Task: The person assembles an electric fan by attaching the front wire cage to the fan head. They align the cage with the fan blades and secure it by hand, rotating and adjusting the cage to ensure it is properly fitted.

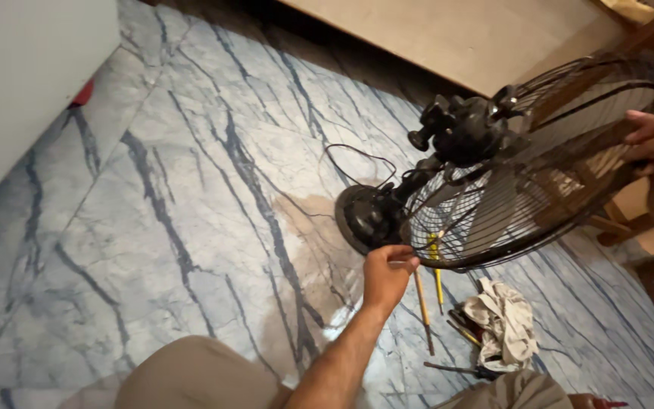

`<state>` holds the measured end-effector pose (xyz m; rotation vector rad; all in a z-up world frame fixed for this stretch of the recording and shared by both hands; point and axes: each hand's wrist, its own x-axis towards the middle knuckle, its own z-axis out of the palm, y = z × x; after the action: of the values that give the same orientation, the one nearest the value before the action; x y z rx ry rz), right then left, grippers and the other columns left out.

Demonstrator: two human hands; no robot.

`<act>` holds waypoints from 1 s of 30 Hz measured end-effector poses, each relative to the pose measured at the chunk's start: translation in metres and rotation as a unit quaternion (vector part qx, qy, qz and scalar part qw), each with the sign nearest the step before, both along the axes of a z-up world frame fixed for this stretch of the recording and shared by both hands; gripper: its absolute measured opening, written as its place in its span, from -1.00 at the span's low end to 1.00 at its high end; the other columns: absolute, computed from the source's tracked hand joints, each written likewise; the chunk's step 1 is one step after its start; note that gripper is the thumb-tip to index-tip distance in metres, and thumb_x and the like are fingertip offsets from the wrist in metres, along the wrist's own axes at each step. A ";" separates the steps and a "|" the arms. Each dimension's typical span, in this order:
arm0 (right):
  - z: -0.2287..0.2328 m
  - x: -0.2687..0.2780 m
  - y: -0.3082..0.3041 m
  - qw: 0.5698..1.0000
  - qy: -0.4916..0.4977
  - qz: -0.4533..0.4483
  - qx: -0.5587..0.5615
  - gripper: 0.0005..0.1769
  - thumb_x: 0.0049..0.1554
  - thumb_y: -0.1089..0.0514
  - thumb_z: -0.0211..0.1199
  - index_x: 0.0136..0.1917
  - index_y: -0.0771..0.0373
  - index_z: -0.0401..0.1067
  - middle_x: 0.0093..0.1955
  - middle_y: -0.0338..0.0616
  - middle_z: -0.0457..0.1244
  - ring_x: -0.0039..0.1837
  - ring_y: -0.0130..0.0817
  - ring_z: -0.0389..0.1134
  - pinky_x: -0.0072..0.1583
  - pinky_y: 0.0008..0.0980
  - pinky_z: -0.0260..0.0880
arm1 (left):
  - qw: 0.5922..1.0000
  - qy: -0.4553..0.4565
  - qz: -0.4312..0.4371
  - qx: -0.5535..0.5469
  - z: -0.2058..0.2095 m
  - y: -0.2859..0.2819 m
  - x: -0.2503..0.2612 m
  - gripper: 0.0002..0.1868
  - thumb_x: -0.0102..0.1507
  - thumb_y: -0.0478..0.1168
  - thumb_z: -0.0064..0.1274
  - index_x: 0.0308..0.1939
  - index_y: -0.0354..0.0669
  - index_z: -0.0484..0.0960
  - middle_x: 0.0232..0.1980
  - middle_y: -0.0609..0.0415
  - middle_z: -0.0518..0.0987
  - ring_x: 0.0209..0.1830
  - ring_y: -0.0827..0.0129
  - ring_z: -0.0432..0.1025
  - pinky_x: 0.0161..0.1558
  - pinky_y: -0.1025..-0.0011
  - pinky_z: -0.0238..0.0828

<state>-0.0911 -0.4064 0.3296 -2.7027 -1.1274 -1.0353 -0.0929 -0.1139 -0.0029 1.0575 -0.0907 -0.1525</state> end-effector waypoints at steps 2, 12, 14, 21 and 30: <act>-0.002 -0.027 0.043 0.998 -0.030 -0.050 -0.032 -0.84 0.33 0.48 0.08 -0.03 0.29 0.34 0.05 0.03 0.29 0.29 -0.09 0.37 0.53 -0.07 0.25 | 0.977 -0.146 0.110 0.108 0.017 0.013 -0.012 -0.85 0.10 -0.36 0.33 -0.29 -0.33 0.71 -0.33 -0.04 0.63 -0.34 0.21 0.54 -0.27 0.34 0.45; 0.020 -0.053 0.138 0.997 -0.019 -0.080 -0.004 -0.83 0.25 0.54 0.17 -0.01 0.33 0.39 0.07 0.01 0.32 0.40 -0.07 0.38 0.58 -0.09 0.27 | 0.923 -0.324 0.182 0.096 0.089 0.053 -0.027 -0.90 0.16 -0.35 0.32 -0.29 -0.22 0.69 -0.24 0.03 0.62 -0.25 0.20 0.55 -0.19 0.32 0.50; 0.021 -0.056 0.141 0.996 -0.024 -0.087 -0.008 -0.82 0.21 0.54 0.18 -0.03 0.34 0.41 0.10 0.02 0.33 0.44 -0.02 0.37 0.57 -0.05 0.24 | 0.955 -0.251 0.144 0.072 0.102 0.055 -0.028 -0.78 0.11 -0.32 0.38 -0.27 -0.28 0.64 -0.24 0.02 0.59 -0.31 0.23 0.55 -0.25 0.33 0.51; 0.018 -0.068 0.163 0.996 -0.038 -0.075 0.039 -0.82 0.04 0.52 0.25 -0.10 0.36 0.42 0.03 0.03 0.31 0.38 0.04 0.32 0.51 0.05 0.20 | 0.913 -0.371 0.144 0.090 0.134 0.061 -0.039 -0.84 0.17 -0.37 0.30 -0.19 -0.28 0.68 -0.16 0.00 0.63 -0.15 0.17 0.53 -0.18 0.33 0.49; 0.006 -0.069 0.166 0.988 -0.046 -0.084 0.117 -0.75 0.20 0.59 0.15 -0.04 0.32 0.50 0.09 -0.09 0.38 0.45 -0.15 0.39 0.63 -0.05 0.20 | 0.933 -0.310 0.148 0.107 0.131 0.065 -0.044 -0.90 0.23 -0.42 0.22 -0.16 -0.31 0.72 -0.19 0.00 0.68 -0.25 0.27 0.60 -0.22 0.44 0.53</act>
<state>-0.1597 -0.2408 0.3360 -2.6189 -0.7423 -1.2418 -0.1364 -0.0484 0.1284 1.2934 -0.4925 0.4618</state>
